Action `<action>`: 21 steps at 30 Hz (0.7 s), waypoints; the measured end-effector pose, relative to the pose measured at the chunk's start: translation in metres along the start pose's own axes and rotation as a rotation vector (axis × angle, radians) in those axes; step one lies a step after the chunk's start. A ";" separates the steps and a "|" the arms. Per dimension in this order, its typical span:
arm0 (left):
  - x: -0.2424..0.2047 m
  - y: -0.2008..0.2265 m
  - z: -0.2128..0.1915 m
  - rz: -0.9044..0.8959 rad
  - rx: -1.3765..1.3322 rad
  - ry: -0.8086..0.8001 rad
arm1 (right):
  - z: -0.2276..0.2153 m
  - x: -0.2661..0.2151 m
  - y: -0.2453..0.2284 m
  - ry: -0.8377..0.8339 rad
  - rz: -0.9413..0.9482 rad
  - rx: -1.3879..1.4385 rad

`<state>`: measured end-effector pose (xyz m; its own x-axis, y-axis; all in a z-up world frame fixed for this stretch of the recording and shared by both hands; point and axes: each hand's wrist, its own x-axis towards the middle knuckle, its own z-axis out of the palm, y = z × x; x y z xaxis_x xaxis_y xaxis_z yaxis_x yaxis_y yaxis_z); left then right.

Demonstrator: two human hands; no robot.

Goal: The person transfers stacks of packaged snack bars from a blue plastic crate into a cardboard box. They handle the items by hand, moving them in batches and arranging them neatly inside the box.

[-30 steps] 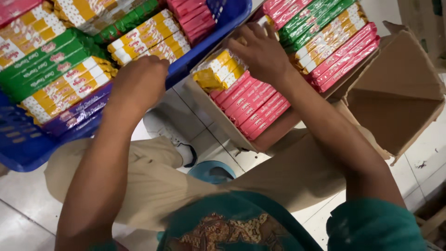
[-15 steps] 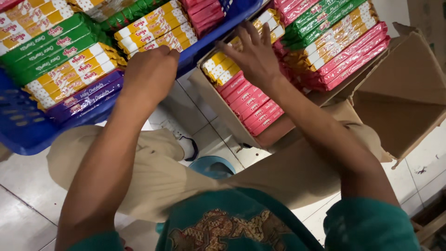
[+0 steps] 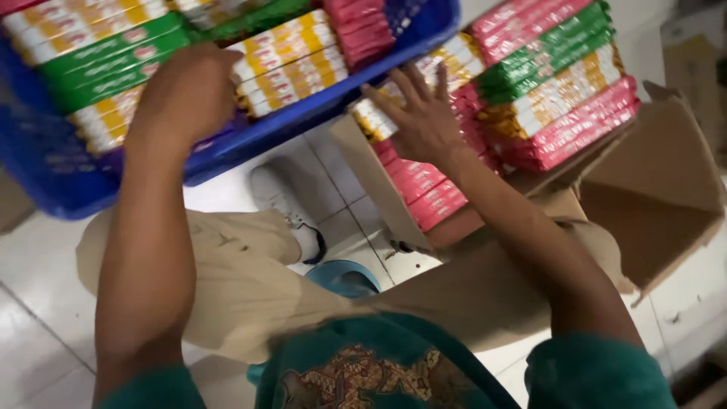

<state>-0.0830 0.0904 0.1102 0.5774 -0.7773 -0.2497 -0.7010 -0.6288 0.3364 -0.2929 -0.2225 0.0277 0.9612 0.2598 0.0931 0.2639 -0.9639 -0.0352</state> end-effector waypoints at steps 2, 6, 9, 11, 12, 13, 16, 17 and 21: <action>-0.008 -0.039 0.008 -0.094 0.017 0.019 | -0.005 0.001 -0.003 0.002 0.017 -0.001; -0.023 -0.105 0.026 -0.087 0.036 0.080 | -0.015 0.002 -0.003 -0.100 0.049 0.061; -0.022 -0.124 0.046 -0.200 -0.024 -0.003 | -0.054 0.014 -0.012 0.041 -0.119 0.172; -0.015 -0.121 0.056 -0.258 -0.061 -0.045 | -0.060 0.018 -0.019 0.139 -0.124 0.219; -0.010 -0.118 0.062 -0.297 -0.093 -0.092 | -0.064 0.018 -0.022 0.240 -0.109 0.263; -0.008 -0.104 0.059 -0.309 -0.101 -0.093 | -0.060 0.018 -0.021 0.233 -0.120 0.268; 0.008 -0.076 0.060 -0.316 -0.223 -0.187 | -0.062 0.028 -0.020 0.263 -0.028 0.268; 0.016 -0.075 0.071 -0.279 -0.169 -0.206 | -0.068 0.036 -0.023 0.243 -0.056 0.299; 0.036 -0.074 0.106 -0.058 0.016 -0.153 | -0.057 0.038 -0.018 0.132 -0.075 0.342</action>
<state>-0.0544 0.1067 -0.0201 0.5476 -0.7327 -0.4040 -0.6757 -0.6720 0.3030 -0.2660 -0.1989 0.0884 0.9254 0.2976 0.2348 0.3663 -0.8613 -0.3520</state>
